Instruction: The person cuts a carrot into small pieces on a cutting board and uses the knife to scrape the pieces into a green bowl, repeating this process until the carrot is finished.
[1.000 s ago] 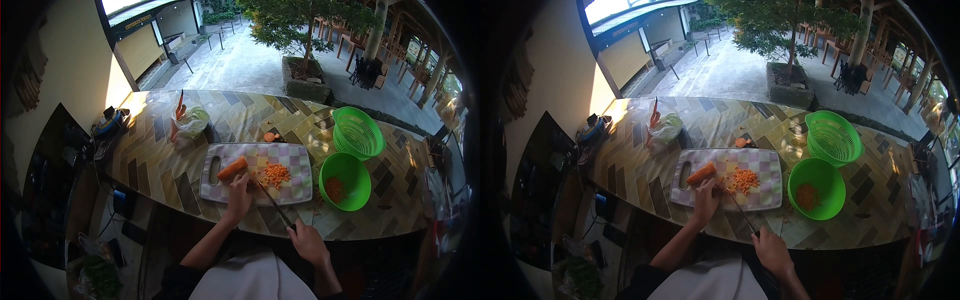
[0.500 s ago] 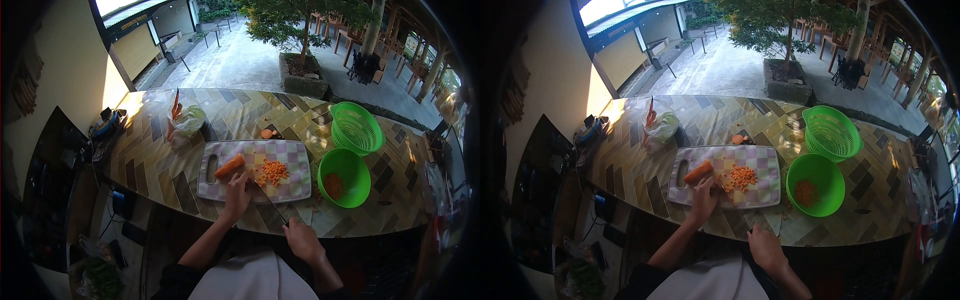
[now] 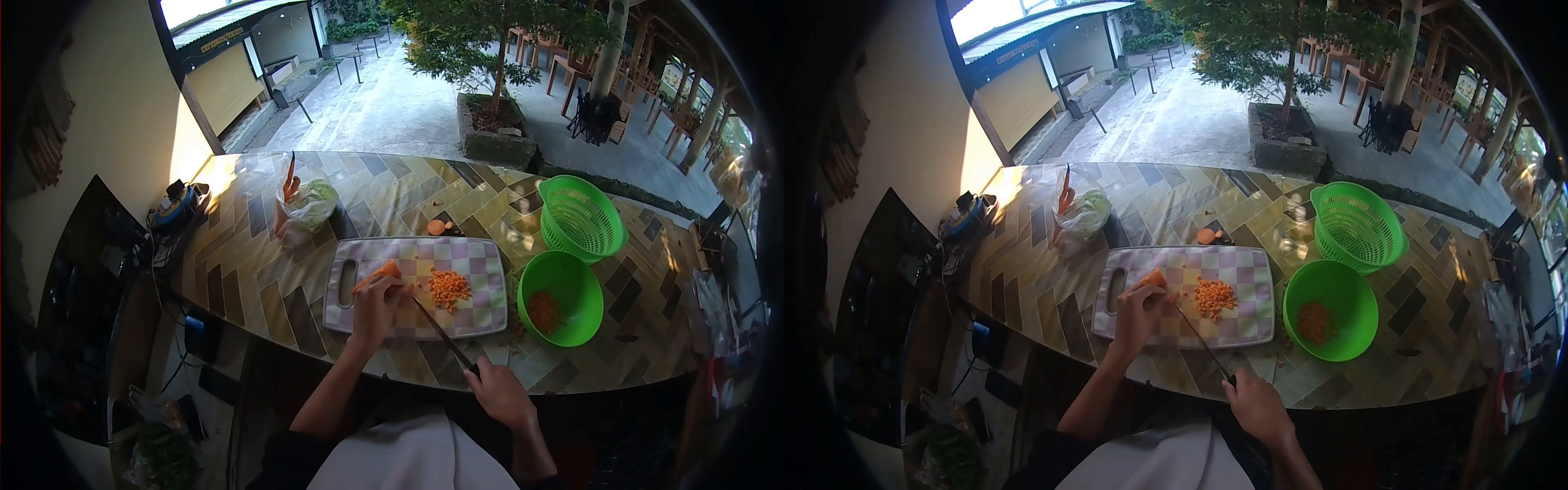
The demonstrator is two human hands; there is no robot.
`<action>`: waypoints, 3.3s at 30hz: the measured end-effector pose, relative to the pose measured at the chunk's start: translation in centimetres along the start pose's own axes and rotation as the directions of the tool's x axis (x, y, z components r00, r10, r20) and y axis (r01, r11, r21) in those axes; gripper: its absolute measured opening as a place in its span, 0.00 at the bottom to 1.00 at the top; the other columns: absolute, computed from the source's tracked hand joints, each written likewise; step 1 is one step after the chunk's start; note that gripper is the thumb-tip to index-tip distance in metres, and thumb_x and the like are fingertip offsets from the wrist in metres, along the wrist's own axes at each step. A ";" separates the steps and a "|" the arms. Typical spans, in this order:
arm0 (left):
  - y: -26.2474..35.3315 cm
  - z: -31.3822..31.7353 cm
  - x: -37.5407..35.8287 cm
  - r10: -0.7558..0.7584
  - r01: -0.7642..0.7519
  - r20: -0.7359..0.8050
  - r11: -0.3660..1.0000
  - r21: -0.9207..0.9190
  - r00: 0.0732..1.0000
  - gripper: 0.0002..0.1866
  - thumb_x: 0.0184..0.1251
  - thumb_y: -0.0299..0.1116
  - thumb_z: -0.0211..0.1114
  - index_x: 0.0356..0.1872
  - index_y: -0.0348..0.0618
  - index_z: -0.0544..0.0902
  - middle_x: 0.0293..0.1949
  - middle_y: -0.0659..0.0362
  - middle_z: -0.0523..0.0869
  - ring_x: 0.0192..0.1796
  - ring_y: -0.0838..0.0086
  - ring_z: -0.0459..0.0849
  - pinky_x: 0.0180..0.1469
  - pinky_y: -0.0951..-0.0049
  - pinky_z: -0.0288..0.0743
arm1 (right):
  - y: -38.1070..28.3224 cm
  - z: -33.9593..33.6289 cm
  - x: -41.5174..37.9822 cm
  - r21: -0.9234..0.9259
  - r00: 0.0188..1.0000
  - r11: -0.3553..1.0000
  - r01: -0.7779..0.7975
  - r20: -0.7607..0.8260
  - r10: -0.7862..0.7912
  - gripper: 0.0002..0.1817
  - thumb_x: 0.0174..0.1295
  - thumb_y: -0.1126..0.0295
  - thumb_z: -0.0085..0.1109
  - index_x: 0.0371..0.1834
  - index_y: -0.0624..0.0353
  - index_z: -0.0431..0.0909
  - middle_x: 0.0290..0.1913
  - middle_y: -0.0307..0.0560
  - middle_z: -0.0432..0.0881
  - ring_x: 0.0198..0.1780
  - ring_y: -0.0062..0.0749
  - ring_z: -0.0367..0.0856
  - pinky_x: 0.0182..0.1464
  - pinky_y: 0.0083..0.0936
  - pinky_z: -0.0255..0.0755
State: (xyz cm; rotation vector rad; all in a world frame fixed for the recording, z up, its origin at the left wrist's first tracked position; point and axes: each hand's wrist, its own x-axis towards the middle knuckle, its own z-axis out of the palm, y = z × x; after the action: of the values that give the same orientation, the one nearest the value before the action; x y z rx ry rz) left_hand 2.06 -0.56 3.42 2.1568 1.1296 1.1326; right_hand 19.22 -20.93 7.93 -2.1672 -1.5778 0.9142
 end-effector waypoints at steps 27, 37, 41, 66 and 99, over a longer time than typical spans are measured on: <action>-0.4 1.4 -2.2 -0.046 0.032 0.149 0.994 0.101 0.988 0.10 0.53 0.25 0.69 0.38 0.43 0.91 0.38 0.55 0.89 0.42 0.60 0.87 0.48 0.63 0.80 | -0.5 3.2 1.2 -0.156 0.995 0.987 0.041 -0.089 -0.055 0.17 0.74 0.60 0.49 0.41 0.67 0.69 0.29 0.67 0.82 0.36 0.65 0.83 0.39 0.55 0.74; -0.4 1.2 -2.7 -0.031 0.016 0.139 0.994 0.105 0.990 0.11 0.53 0.22 0.67 0.39 0.39 0.90 0.42 0.54 0.90 0.47 0.57 0.87 0.53 0.62 0.79 | -0.6 2.6 0.6 -0.041 0.994 0.999 0.035 -0.098 -0.039 0.19 0.74 0.59 0.50 0.39 0.69 0.70 0.30 0.69 0.81 0.37 0.68 0.81 0.42 0.57 0.72; -0.4 1.3 -2.7 -0.040 0.026 0.145 0.995 0.095 0.989 0.12 0.53 0.21 0.66 0.39 0.39 0.90 0.44 0.53 0.90 0.49 0.58 0.87 0.54 0.63 0.79 | -0.2 3.1 0.7 -0.095 0.993 0.994 0.049 -0.102 -0.059 0.18 0.74 0.59 0.51 0.40 0.69 0.70 0.29 0.70 0.80 0.37 0.68 0.81 0.40 0.57 0.72; -0.2 1.4 -3.2 -0.118 0.107 0.090 0.987 0.117 0.989 0.10 0.53 0.21 0.64 0.36 0.40 0.90 0.39 0.51 0.88 0.46 0.54 0.84 0.52 0.57 0.77 | -2.2 3.6 2.2 -0.170 0.995 0.985 0.013 -0.090 -0.029 0.16 0.75 0.60 0.48 0.42 0.66 0.68 0.29 0.65 0.83 0.36 0.64 0.84 0.38 0.53 0.77; -0.5 1.2 -3.0 -0.114 0.114 0.092 0.993 0.012 0.989 0.08 0.54 0.22 0.65 0.35 0.37 0.88 0.39 0.46 0.87 0.44 0.50 0.85 0.49 0.57 0.77 | 0.3 2.5 2.2 -0.031 0.992 0.993 0.112 -0.058 -0.114 0.18 0.75 0.59 0.49 0.40 0.67 0.69 0.27 0.68 0.81 0.35 0.66 0.82 0.38 0.56 0.73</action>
State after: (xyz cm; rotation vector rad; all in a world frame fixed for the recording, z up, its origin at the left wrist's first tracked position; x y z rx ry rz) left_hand 1.82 -2.79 1.08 2.0977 1.2004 0.9706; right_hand 18.22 -19.30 5.26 -2.0793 -1.6744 0.7911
